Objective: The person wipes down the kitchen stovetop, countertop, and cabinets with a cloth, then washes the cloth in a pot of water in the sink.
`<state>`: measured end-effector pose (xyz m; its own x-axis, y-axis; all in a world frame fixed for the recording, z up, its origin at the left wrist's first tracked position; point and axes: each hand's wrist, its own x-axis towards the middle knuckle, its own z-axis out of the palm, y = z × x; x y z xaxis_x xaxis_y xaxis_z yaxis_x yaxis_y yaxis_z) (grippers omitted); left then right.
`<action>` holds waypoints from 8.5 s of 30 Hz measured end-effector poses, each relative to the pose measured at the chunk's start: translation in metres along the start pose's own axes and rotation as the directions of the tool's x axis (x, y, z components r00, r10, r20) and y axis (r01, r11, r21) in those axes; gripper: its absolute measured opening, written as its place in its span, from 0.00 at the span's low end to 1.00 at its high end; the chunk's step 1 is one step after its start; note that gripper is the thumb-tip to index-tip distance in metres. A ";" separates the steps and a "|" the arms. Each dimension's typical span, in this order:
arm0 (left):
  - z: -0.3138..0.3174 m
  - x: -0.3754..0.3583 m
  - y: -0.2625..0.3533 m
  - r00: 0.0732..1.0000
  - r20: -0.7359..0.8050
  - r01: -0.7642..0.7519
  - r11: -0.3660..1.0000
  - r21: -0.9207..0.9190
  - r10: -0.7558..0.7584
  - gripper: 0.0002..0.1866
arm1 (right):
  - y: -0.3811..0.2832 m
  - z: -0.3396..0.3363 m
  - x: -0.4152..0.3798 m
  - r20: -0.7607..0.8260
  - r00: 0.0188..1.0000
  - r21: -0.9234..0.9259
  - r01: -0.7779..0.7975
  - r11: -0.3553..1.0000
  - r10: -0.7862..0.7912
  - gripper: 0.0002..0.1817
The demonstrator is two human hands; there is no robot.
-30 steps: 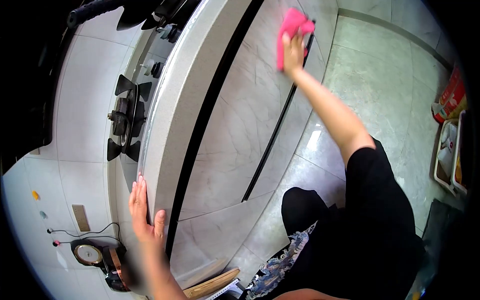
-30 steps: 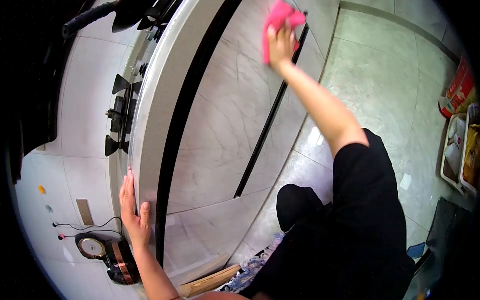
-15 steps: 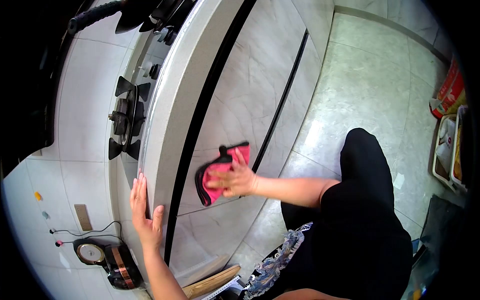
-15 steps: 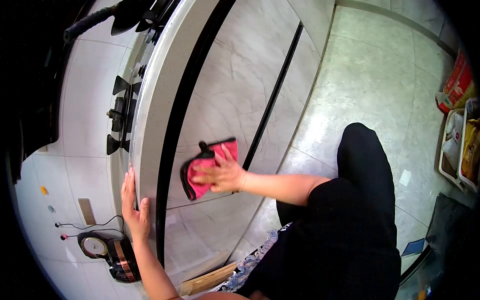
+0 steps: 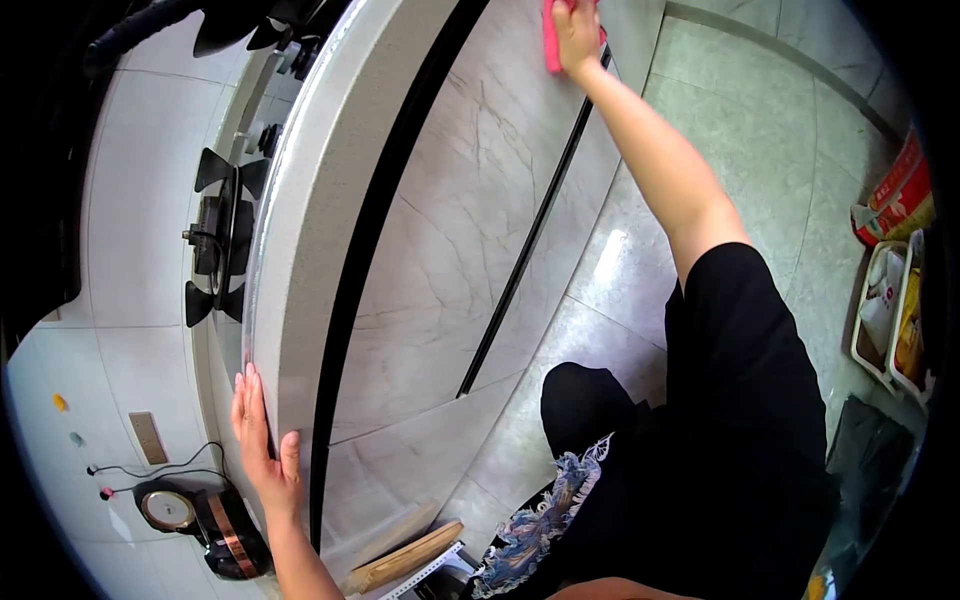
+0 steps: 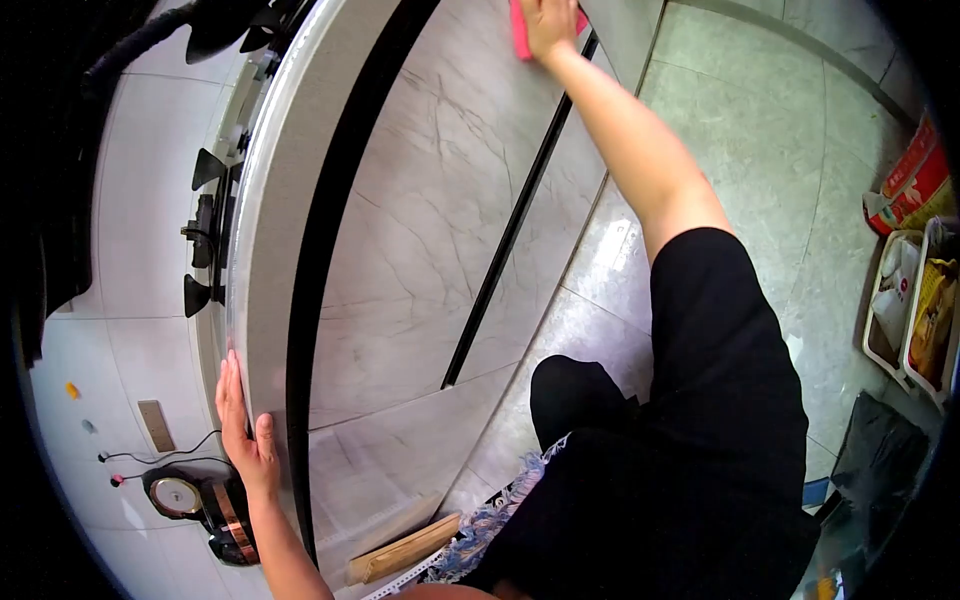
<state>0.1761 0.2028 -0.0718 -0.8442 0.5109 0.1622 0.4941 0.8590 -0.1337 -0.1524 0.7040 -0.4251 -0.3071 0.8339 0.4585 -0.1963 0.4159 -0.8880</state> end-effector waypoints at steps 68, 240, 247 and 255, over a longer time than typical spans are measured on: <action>0.052 0.017 -0.033 0.954 -0.237 -0.185 0.982 0.025 0.186 0.27 | -0.221 -0.121 -0.506 0.457 0.542 -0.255 -0.680 0.687 0.705 0.50; 0.049 0.206 0.089 0.936 -0.092 -0.338 0.941 0.027 0.339 0.29 | 0.161 -0.019 -0.038 0.230 0.959 -0.350 -0.078 0.933 0.166 0.23; 0.050 0.206 0.082 0.918 -0.116 -0.372 0.925 0.078 0.379 0.27 | 0.100 -0.066 -0.090 0.403 0.909 -0.585 0.172 0.792 0.101 0.14; 0.049 0.209 0.084 0.910 -0.120 -0.392 0.918 0.063 0.397 0.27 | 0.018 -0.154 -0.240 0.738 0.638 -0.269 0.577 0.771 -0.220 0.07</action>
<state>0.0309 0.3805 -0.0968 -0.5469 0.8100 0.2116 0.7715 0.5858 -0.2482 0.0614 0.5674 -0.5562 -0.8401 0.1727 0.5142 -0.0781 0.8996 -0.4297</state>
